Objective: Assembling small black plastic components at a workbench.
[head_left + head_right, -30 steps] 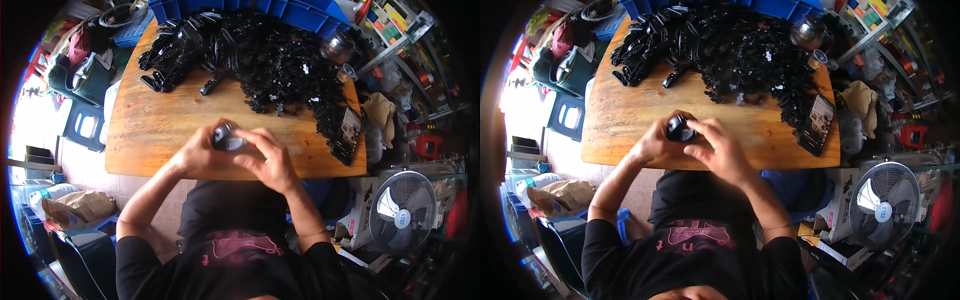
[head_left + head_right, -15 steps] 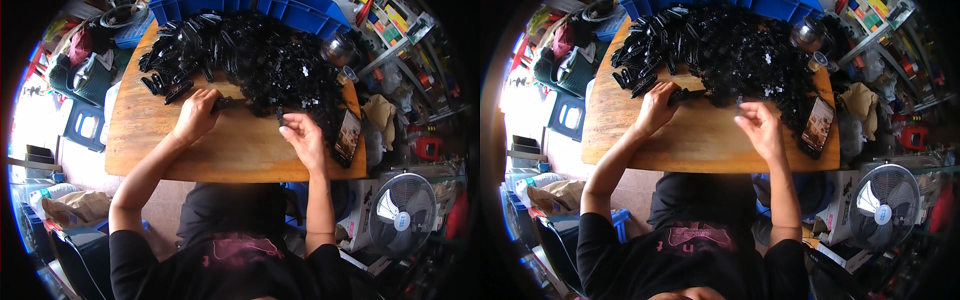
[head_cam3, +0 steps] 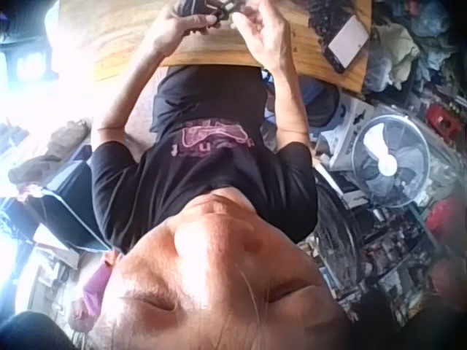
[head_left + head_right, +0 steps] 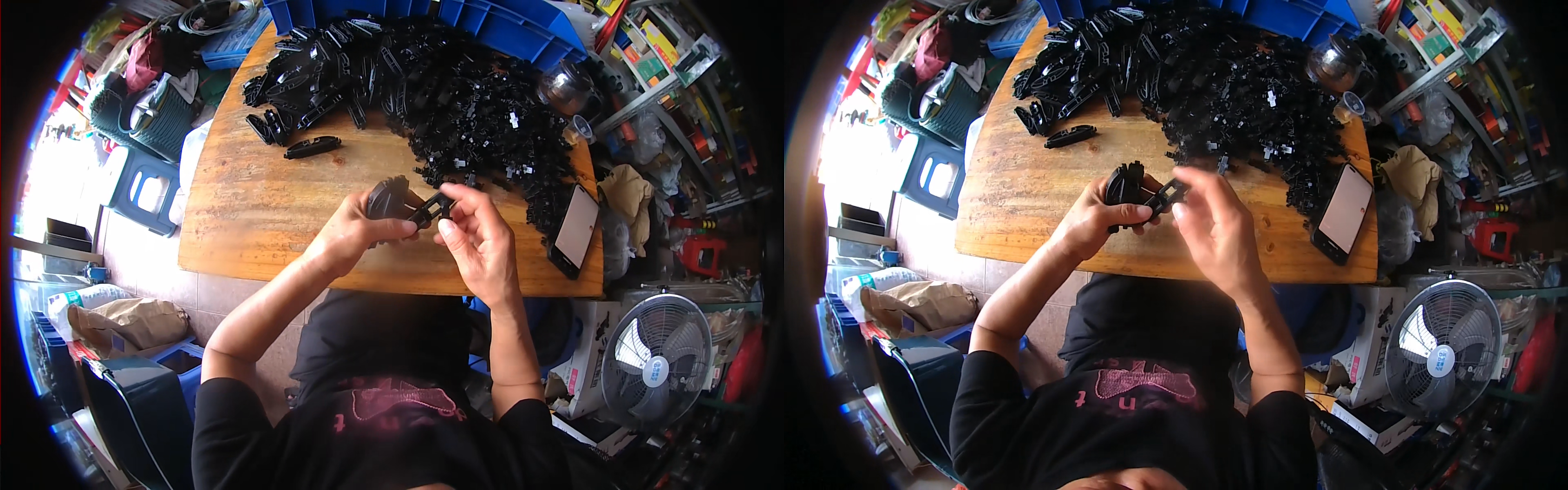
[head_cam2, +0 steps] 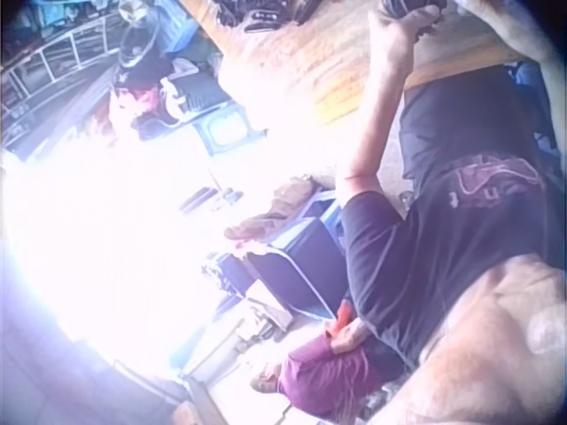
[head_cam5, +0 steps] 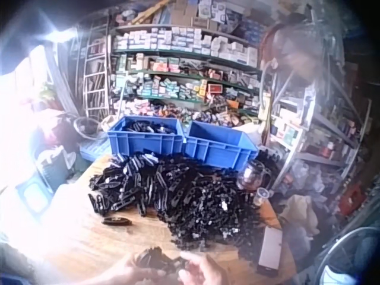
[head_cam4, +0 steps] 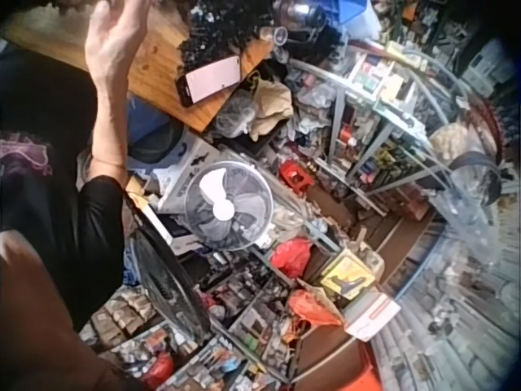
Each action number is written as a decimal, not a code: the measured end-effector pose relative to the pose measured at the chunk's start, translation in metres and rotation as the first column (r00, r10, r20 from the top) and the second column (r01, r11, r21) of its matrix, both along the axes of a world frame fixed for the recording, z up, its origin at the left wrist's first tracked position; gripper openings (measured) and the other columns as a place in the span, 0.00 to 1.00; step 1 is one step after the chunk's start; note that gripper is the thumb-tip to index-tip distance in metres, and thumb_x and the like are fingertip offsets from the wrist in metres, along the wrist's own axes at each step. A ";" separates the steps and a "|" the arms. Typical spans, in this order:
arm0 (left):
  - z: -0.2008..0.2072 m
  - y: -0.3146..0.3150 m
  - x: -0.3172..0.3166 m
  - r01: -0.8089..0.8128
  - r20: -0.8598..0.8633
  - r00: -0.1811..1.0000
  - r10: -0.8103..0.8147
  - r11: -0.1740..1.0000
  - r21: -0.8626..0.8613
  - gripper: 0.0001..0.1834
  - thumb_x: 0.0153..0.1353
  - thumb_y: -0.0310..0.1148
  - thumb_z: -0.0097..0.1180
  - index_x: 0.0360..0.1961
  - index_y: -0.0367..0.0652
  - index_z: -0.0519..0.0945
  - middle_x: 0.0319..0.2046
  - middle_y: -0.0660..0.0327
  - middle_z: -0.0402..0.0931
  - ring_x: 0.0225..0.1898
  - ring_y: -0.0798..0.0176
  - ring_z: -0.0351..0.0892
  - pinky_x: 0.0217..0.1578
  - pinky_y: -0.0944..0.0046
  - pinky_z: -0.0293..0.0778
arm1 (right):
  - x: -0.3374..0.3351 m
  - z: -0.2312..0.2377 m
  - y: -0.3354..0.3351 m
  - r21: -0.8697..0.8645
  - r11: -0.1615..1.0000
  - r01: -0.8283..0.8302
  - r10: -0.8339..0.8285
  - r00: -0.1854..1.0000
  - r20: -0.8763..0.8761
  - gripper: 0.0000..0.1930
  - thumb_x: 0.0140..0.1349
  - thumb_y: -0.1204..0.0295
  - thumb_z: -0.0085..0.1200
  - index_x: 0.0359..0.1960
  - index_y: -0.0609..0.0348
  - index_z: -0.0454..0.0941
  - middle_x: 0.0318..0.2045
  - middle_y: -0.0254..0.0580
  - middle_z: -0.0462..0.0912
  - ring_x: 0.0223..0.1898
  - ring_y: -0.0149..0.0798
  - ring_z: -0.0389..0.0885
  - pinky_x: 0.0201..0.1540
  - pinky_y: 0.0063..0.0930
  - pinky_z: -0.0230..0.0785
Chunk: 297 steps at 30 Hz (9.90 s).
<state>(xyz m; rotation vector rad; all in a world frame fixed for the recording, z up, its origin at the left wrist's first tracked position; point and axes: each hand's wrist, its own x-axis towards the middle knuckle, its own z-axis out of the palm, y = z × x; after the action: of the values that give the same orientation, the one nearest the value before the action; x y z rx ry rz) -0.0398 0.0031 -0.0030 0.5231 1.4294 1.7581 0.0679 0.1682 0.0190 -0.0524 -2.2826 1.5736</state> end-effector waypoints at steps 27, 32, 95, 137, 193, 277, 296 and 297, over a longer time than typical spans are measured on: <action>0.011 -0.012 0.025 -0.163 -0.462 0.885 0.051 0.965 -0.206 0.21 0.50 0.26 0.64 0.47 0.37 0.76 0.35 0.60 0.79 0.38 0.73 0.75 0.42 0.70 0.71 | -0.001 0.007 -0.018 0.423 0.902 0.086 0.021 0.970 -0.242 0.07 0.49 0.82 0.61 0.31 0.63 0.77 0.31 0.40 0.75 0.30 0.38 0.79 0.31 0.29 0.71; 0.007 -0.010 0.025 -0.253 -0.476 0.859 0.191 0.965 -0.070 0.17 0.50 0.30 0.64 0.42 0.39 0.79 0.29 0.59 0.81 0.30 0.75 0.76 0.34 0.70 0.73 | -0.010 0.003 -0.016 0.514 0.814 0.270 -0.069 0.924 -0.376 0.13 0.50 0.78 0.63 0.37 0.63 0.75 0.30 0.42 0.75 0.28 0.41 0.78 0.31 0.28 0.72; 0.005 -0.009 0.024 0.077 -0.108 0.990 -0.090 0.991 -0.114 0.24 0.60 0.35 0.53 0.53 0.30 0.70 0.35 0.58 0.75 0.36 0.66 0.74 0.40 0.67 0.69 | 0.001 -0.001 -0.016 0.294 0.956 -0.004 0.055 0.985 -0.166 0.08 0.50 0.80 0.62 0.33 0.64 0.79 0.32 0.40 0.75 0.32 0.34 0.76 0.32 0.22 0.71; -0.008 0.006 -0.005 -0.075 0.179 0.981 0.072 0.997 0.013 0.12 0.59 0.35 0.58 0.34 0.35 0.77 0.24 0.58 0.76 0.21 0.68 0.76 0.19 0.71 0.69 | -0.007 0.012 -0.009 0.227 0.964 -0.140 0.184 0.965 -0.186 0.05 0.51 0.80 0.60 0.31 0.63 0.79 0.31 0.41 0.75 0.32 0.37 0.77 0.35 0.27 0.69; 0.001 -0.017 -0.011 0.043 0.173 0.984 -0.052 0.998 0.055 0.19 0.45 0.28 0.56 0.40 0.31 0.75 0.31 0.54 0.78 0.30 0.63 0.78 0.31 0.67 0.73 | 0.004 0.015 -0.013 0.049 0.980 -0.194 0.198 0.977 -0.085 0.05 0.52 0.81 0.59 0.31 0.62 0.80 0.32 0.38 0.75 0.35 0.34 0.76 0.39 0.24 0.69; -0.007 -0.013 0.019 -0.030 -0.319 0.948 -0.005 0.994 -0.104 0.31 0.53 0.22 0.55 0.61 0.34 0.64 0.55 0.53 0.69 0.57 0.63 0.66 0.58 0.65 0.60 | -0.007 -0.006 -0.018 0.096 0.988 -0.120 0.128 0.988 -0.083 0.04 0.52 0.82 0.60 0.30 0.64 0.80 0.32 0.35 0.75 0.33 0.26 0.75 0.35 0.17 0.70; -0.001 -0.044 0.009 -0.155 -0.717 0.697 0.008 0.978 -0.140 0.20 0.52 0.20 0.56 0.49 0.38 0.74 0.36 0.56 0.77 0.37 0.65 0.78 0.40 0.65 0.73 | -0.014 -0.021 -0.020 0.339 0.940 -0.048 0.037 0.999 0.039 0.16 0.52 0.72 0.61 0.42 0.59 0.74 0.34 0.47 0.76 0.36 0.49 0.78 0.36 0.35 0.71; -0.004 -0.050 -0.006 -0.220 -0.755 0.655 0.040 0.965 -0.140 0.20 0.50 0.19 0.57 0.46 0.39 0.74 0.35 0.57 0.77 0.37 0.64 0.78 0.39 0.65 0.73 | -0.019 -0.019 -0.007 0.489 0.870 0.066 -0.070 0.997 -0.010 0.15 0.54 0.72 0.60 0.44 0.57 0.74 0.33 0.46 0.76 0.35 0.49 0.77 0.35 0.36 0.71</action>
<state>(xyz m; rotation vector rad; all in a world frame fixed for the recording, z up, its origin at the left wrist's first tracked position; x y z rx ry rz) -0.0457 -0.0465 -0.0066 1.1409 2.2557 1.5034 0.0487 0.1614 -0.0005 -0.0069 -2.5838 0.9181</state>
